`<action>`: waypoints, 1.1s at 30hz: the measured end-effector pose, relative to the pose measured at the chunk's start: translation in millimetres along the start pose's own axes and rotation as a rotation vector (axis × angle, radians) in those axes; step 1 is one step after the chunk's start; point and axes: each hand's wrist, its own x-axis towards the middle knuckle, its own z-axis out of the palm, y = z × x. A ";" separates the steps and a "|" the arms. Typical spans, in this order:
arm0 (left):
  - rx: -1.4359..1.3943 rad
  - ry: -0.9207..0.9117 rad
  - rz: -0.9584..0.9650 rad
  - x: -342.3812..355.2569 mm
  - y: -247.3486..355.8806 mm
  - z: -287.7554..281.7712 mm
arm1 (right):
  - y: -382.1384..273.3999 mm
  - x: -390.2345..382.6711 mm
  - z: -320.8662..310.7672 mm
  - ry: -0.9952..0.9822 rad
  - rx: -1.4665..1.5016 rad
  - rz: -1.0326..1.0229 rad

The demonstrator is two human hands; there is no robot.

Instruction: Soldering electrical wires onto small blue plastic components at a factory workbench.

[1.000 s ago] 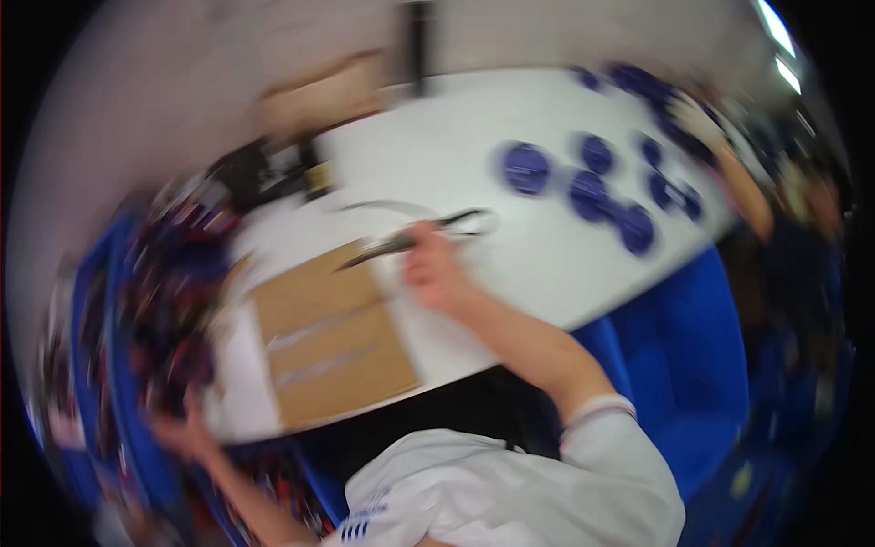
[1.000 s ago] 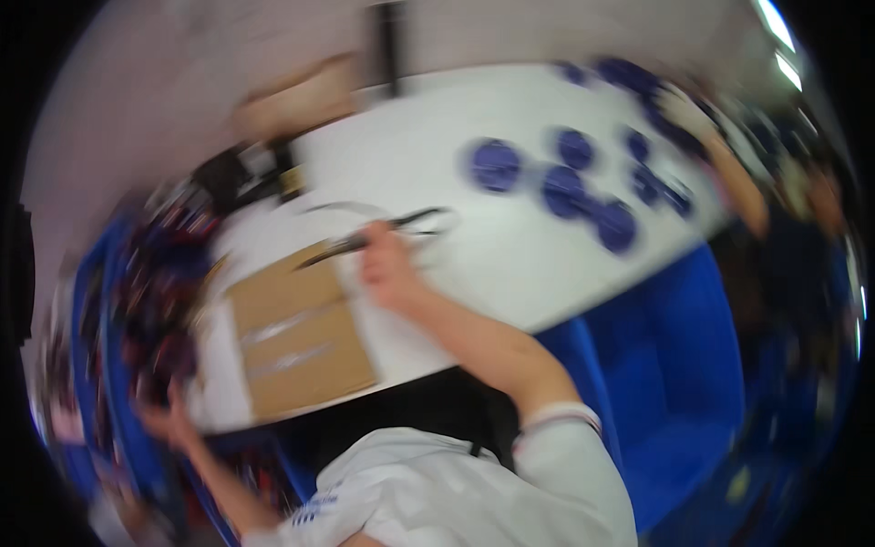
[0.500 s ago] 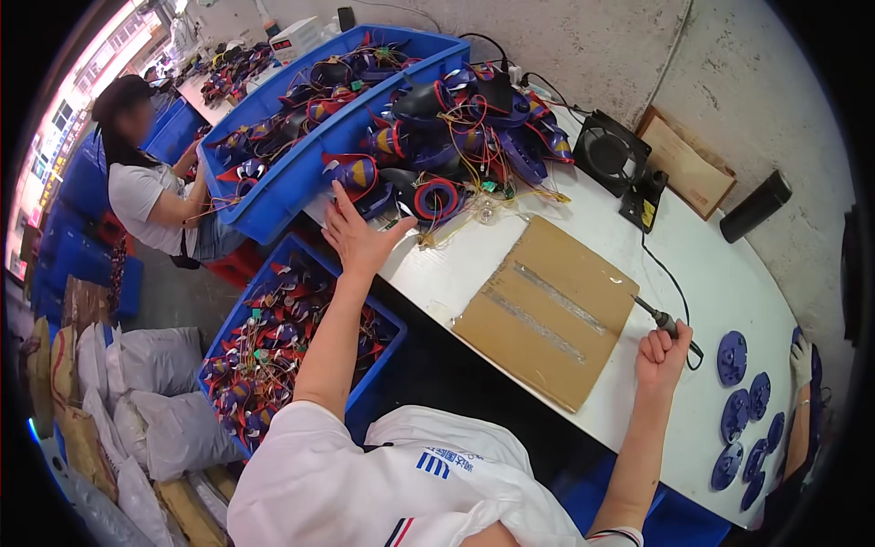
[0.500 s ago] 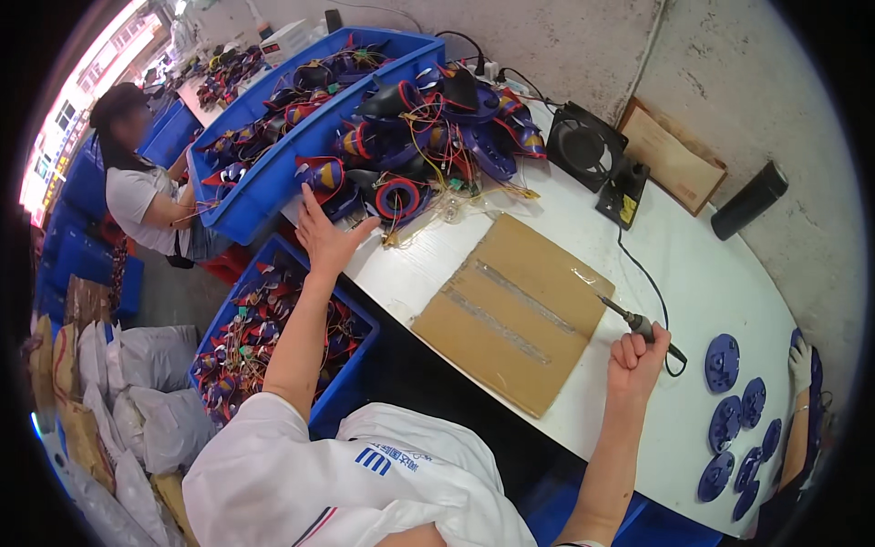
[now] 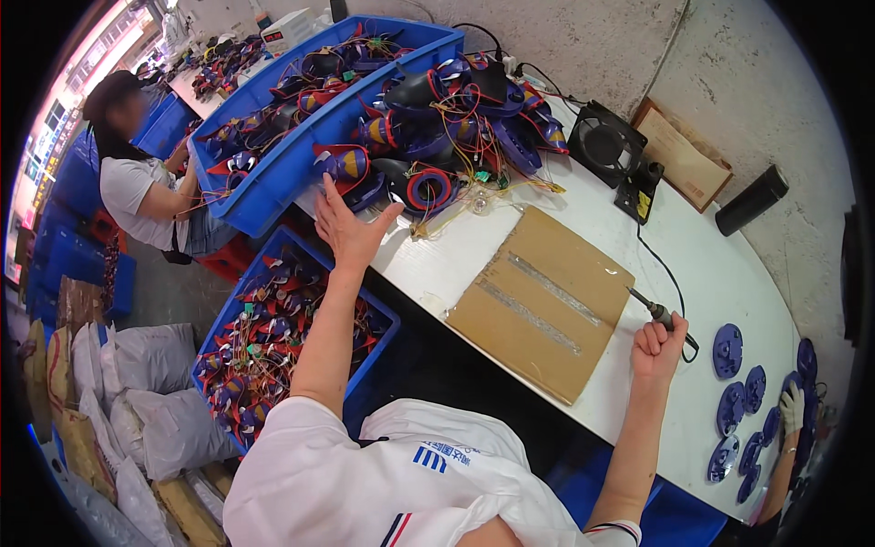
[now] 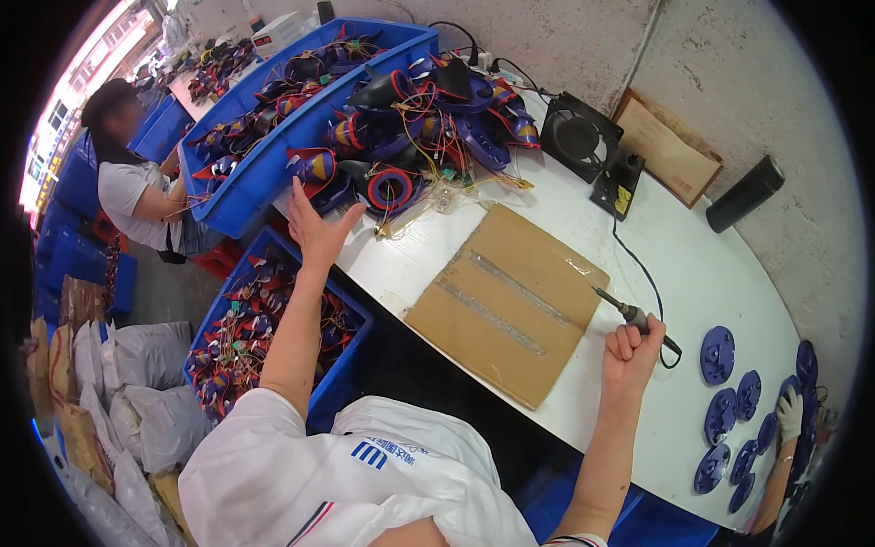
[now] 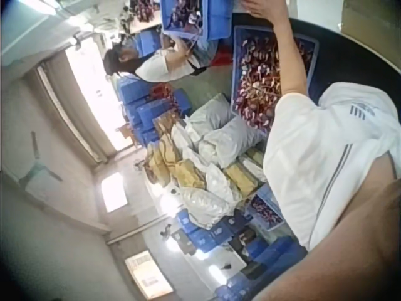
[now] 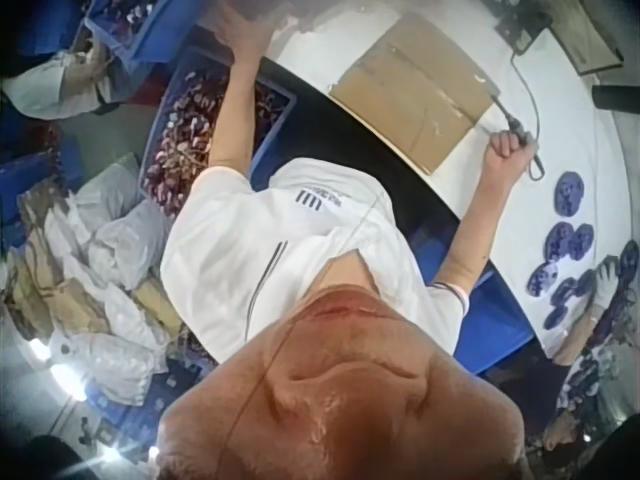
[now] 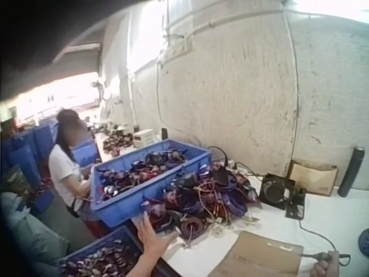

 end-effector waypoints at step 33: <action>-1.156 -1.393 1.273 -206.7 275.7 -85.1 | -11.7 2.6 -20.0 -0.101 -0.058 0.030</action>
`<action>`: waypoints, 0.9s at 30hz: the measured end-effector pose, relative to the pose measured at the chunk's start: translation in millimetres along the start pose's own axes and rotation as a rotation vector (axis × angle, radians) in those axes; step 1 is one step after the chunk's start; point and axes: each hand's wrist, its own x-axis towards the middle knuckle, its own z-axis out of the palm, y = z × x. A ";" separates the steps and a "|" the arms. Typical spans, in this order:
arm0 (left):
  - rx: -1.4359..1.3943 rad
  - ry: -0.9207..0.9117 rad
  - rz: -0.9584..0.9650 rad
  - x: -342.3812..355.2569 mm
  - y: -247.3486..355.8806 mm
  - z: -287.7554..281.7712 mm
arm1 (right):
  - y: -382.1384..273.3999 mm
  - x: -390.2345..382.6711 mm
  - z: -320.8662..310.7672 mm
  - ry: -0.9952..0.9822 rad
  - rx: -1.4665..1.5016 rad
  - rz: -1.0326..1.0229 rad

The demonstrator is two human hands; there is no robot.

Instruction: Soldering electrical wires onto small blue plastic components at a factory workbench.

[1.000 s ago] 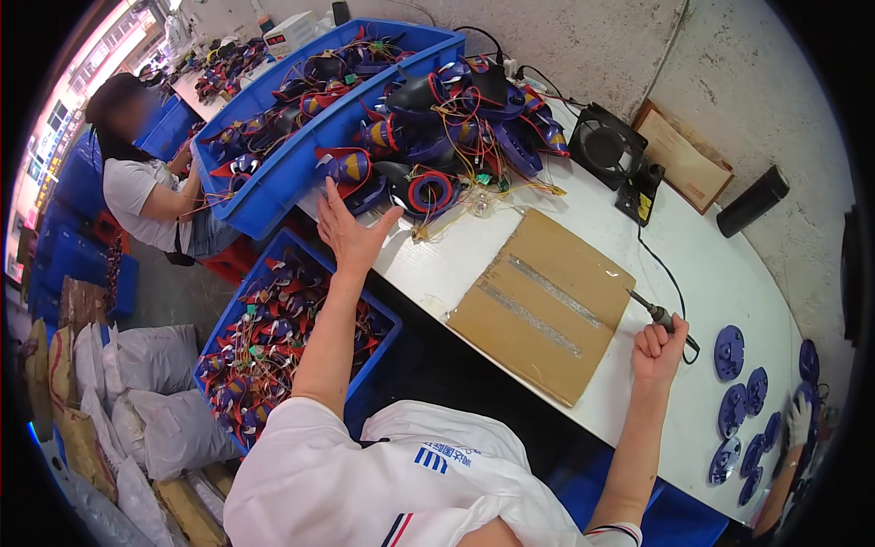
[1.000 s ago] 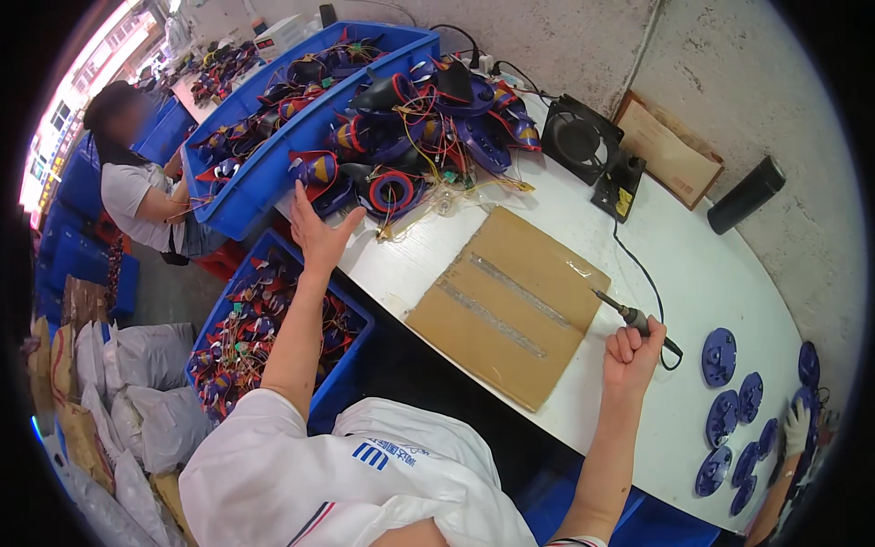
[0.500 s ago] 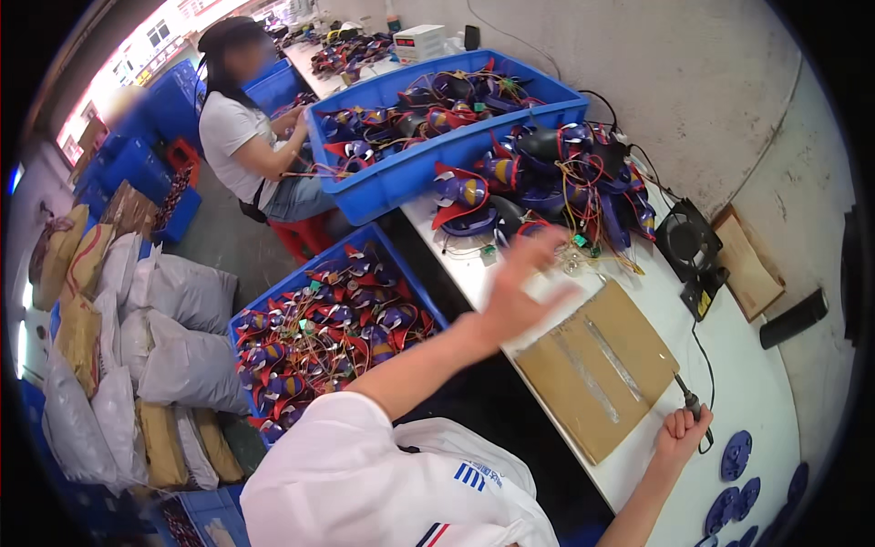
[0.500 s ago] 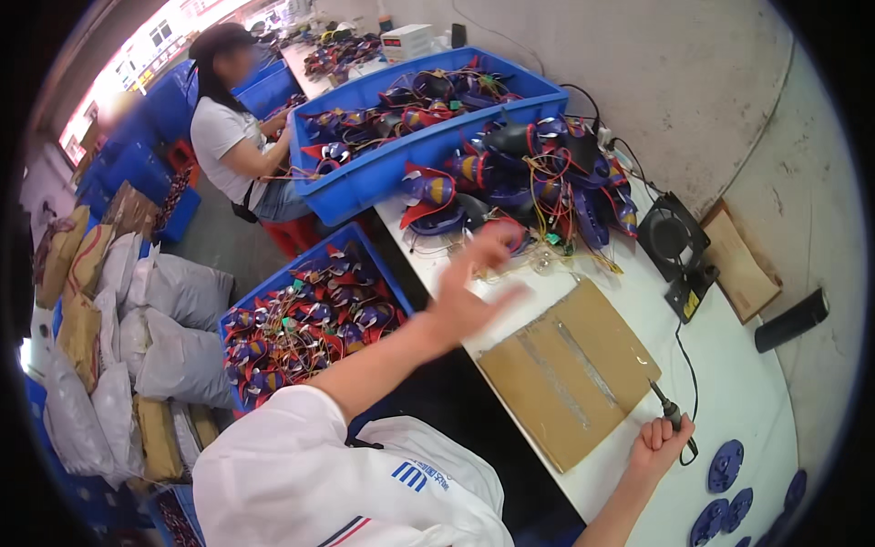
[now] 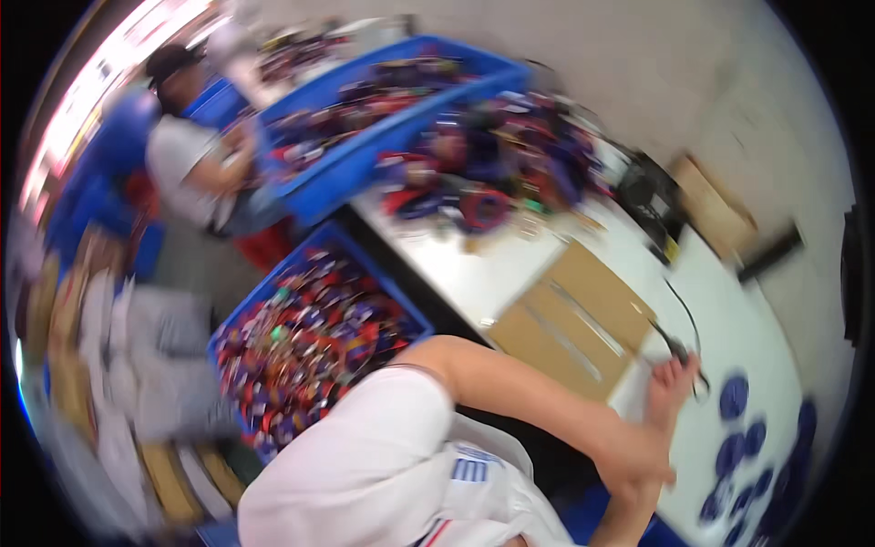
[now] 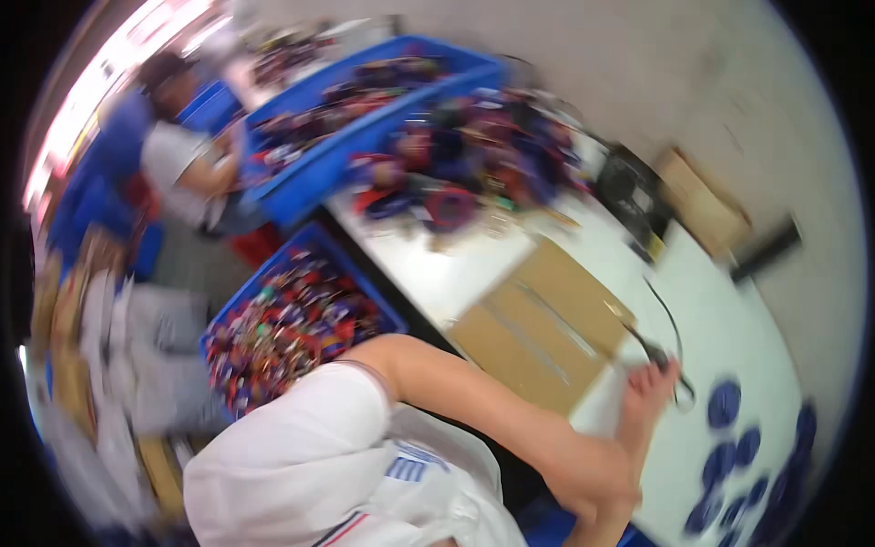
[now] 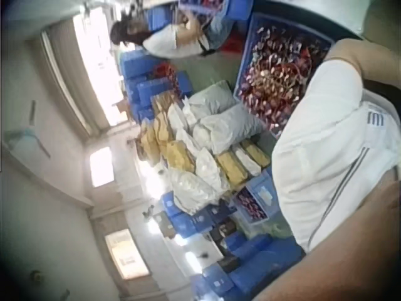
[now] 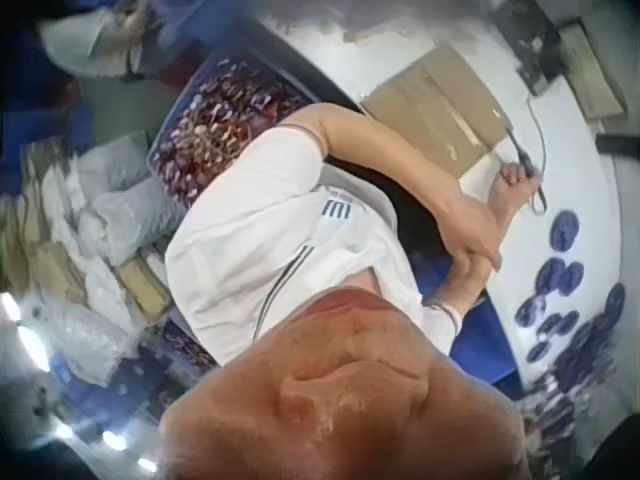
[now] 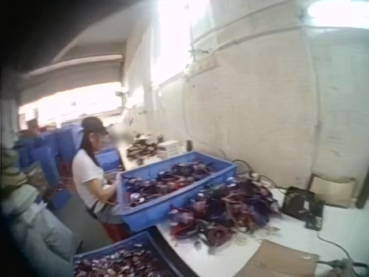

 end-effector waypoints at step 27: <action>0.483 -0.245 0.264 402.5 -134.6 237.5 | -22.6 27.5 2.7 -0.071 -0.580 -0.160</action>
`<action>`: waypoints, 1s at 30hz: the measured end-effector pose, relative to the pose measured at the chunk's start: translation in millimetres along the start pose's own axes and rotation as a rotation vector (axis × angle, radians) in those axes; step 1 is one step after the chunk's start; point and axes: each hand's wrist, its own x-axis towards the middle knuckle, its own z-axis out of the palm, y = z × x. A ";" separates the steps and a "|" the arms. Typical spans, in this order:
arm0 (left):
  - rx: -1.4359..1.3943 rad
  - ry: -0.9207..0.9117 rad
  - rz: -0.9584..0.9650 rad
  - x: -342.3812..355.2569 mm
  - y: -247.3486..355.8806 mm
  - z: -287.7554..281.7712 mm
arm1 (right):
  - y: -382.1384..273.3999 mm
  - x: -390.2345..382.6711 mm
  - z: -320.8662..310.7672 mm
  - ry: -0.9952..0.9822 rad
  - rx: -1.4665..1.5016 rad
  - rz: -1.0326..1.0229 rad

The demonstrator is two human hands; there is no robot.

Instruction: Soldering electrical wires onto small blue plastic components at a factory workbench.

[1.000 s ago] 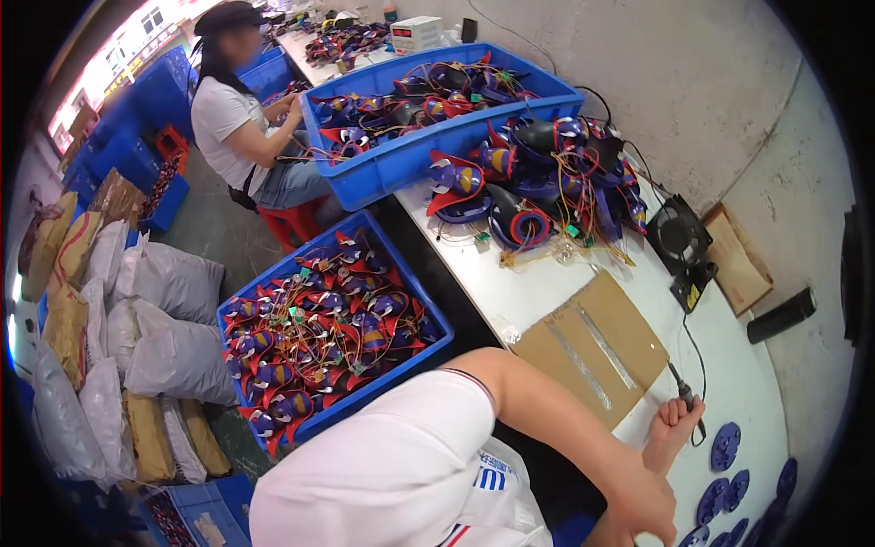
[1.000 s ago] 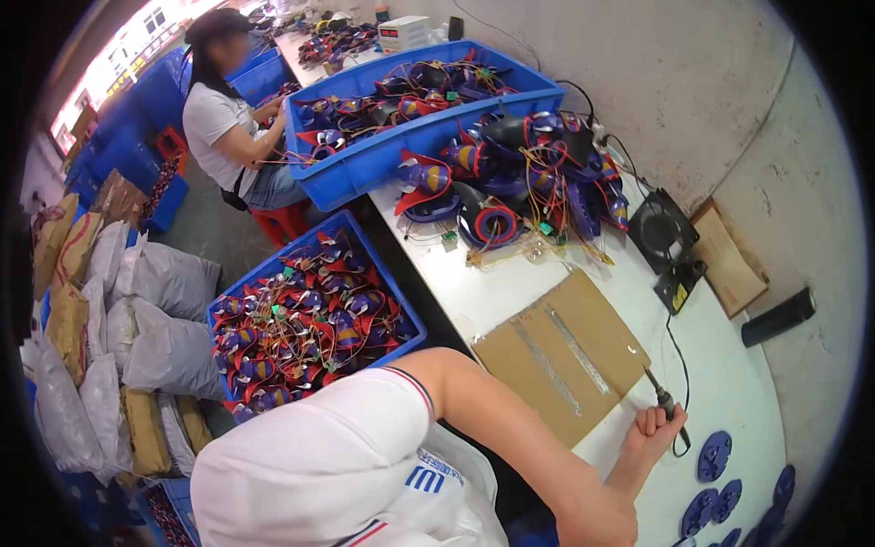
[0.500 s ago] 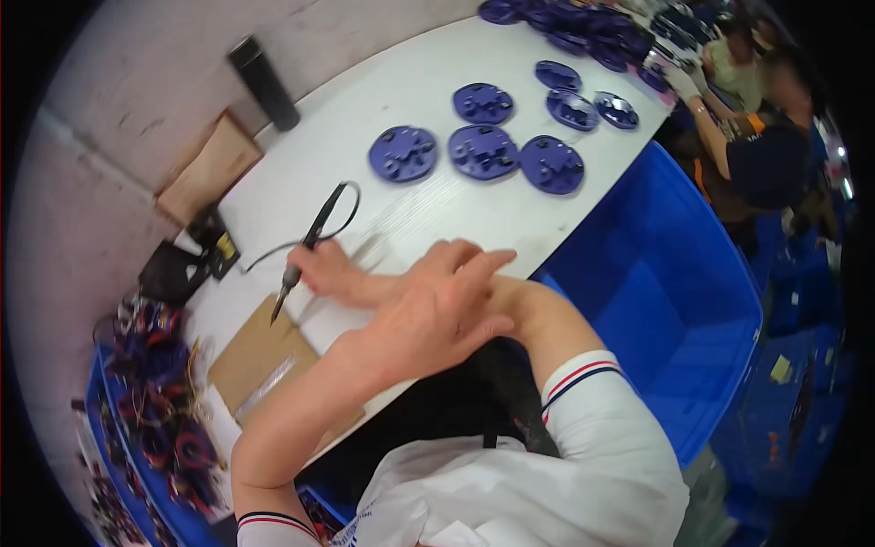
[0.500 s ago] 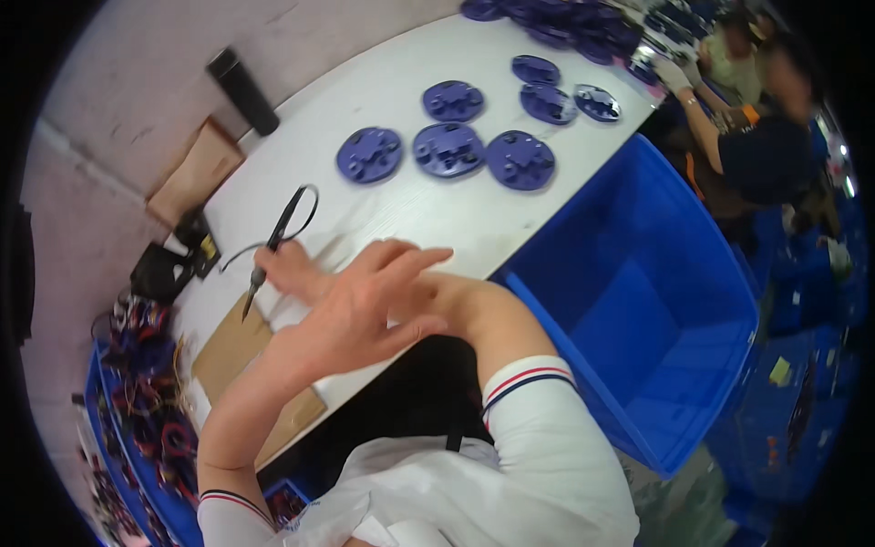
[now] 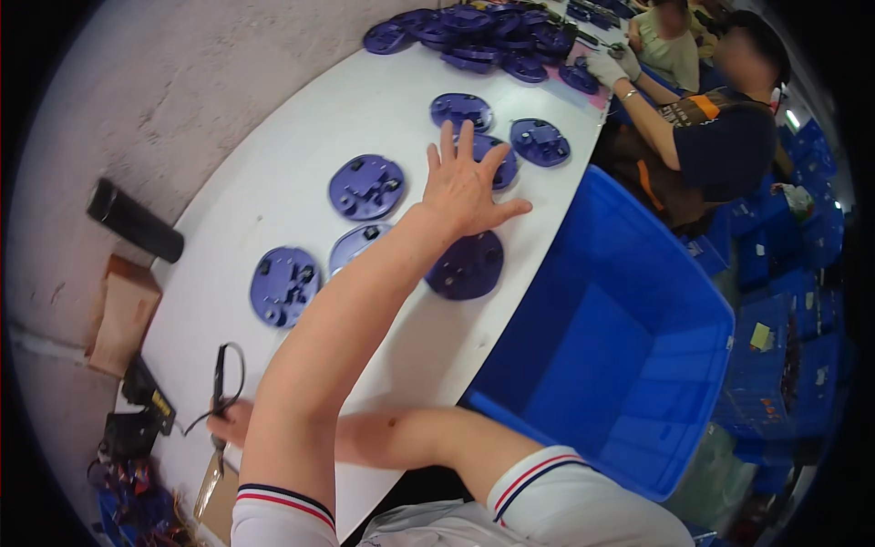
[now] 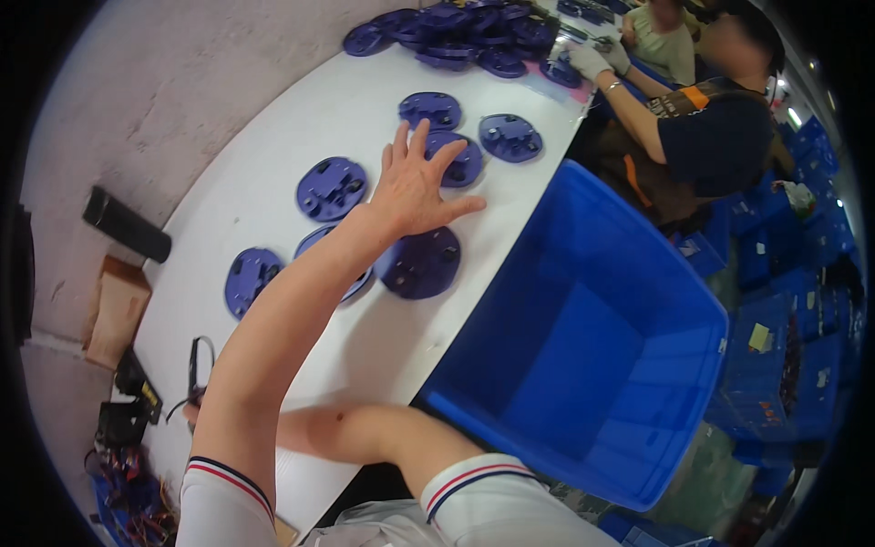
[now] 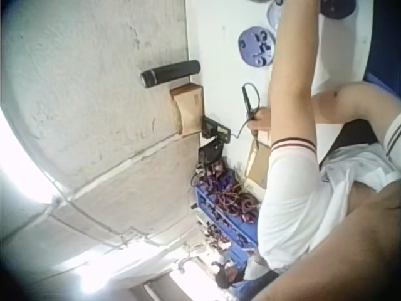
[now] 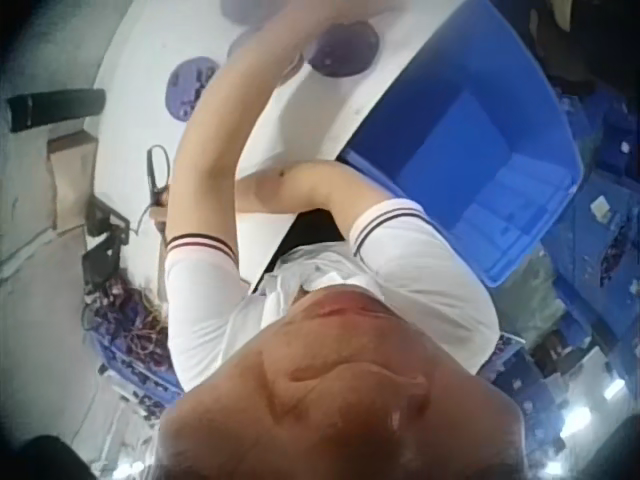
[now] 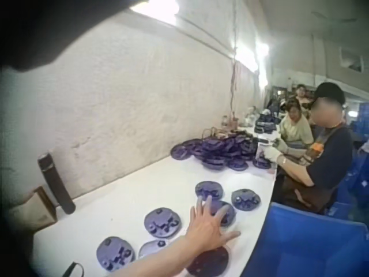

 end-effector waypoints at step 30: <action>0.168 -0.331 -0.151 -82.4 -12.0 -39.1 | 66.5 35.8 13.2 0.215 -0.027 -0.407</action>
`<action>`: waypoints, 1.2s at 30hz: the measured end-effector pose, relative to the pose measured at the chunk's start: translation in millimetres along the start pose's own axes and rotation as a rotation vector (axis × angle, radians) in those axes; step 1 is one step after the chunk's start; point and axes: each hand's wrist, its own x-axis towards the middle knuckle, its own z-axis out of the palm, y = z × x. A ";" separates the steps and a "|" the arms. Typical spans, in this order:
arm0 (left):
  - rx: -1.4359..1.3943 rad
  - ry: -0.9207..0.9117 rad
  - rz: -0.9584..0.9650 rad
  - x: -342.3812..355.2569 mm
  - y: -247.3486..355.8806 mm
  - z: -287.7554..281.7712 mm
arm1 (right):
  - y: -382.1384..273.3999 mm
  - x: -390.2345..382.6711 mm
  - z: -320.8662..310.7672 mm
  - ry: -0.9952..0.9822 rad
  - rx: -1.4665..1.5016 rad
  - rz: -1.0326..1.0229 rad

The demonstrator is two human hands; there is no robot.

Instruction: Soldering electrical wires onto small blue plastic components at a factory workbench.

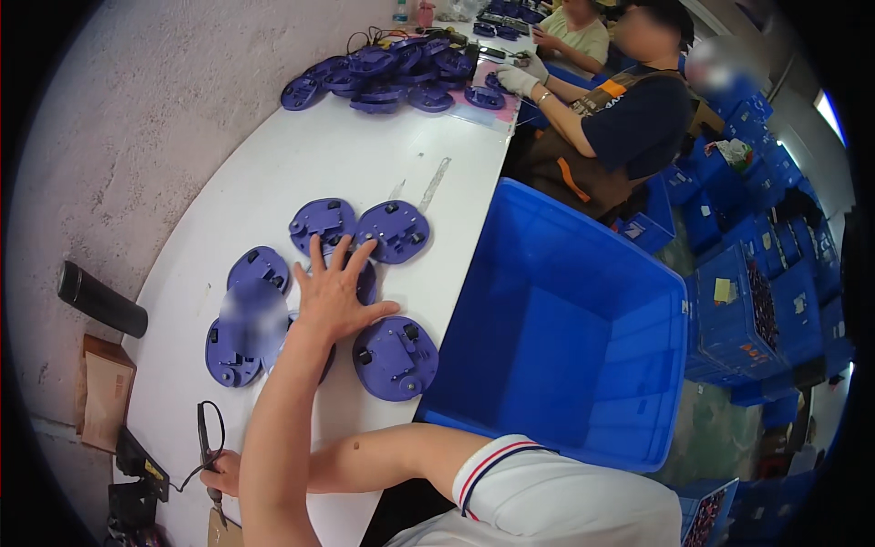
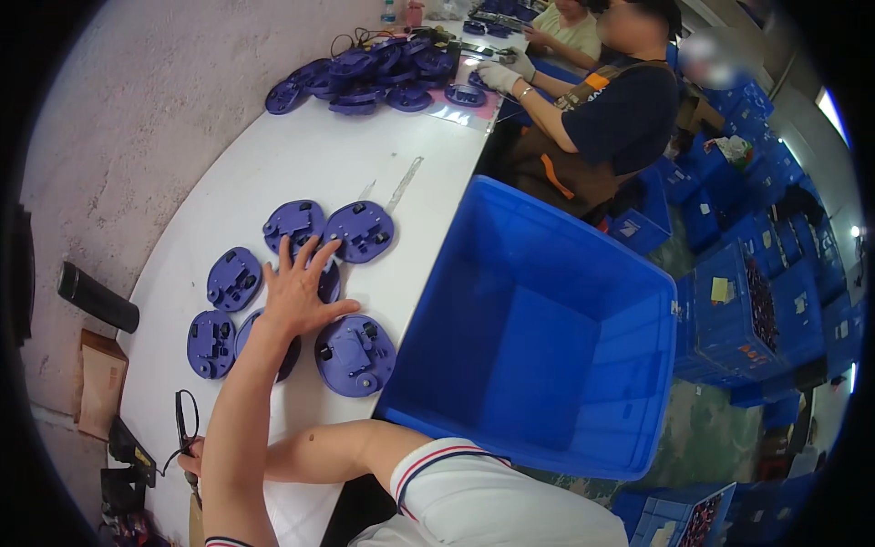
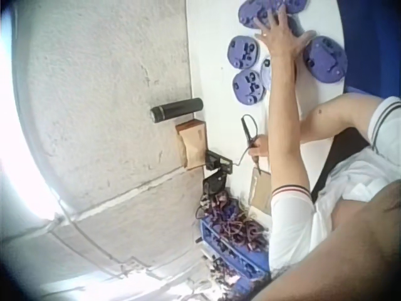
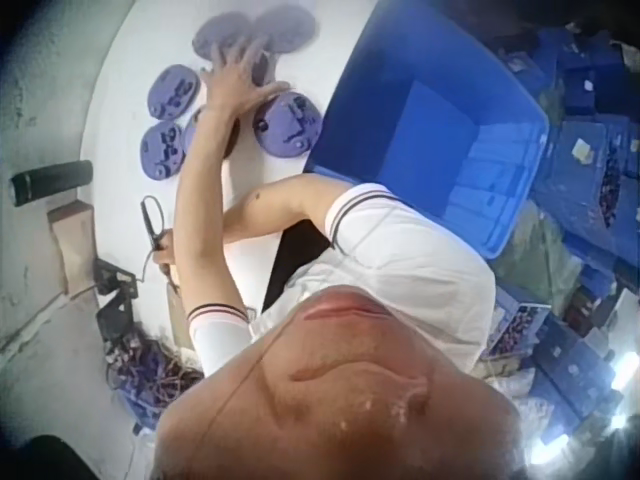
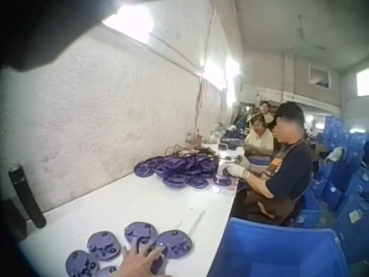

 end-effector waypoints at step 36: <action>-0.423 0.688 -0.058 -147.8 69.6 -2.8 | -53.9 4.8 -43.2 -0.016 0.153 0.193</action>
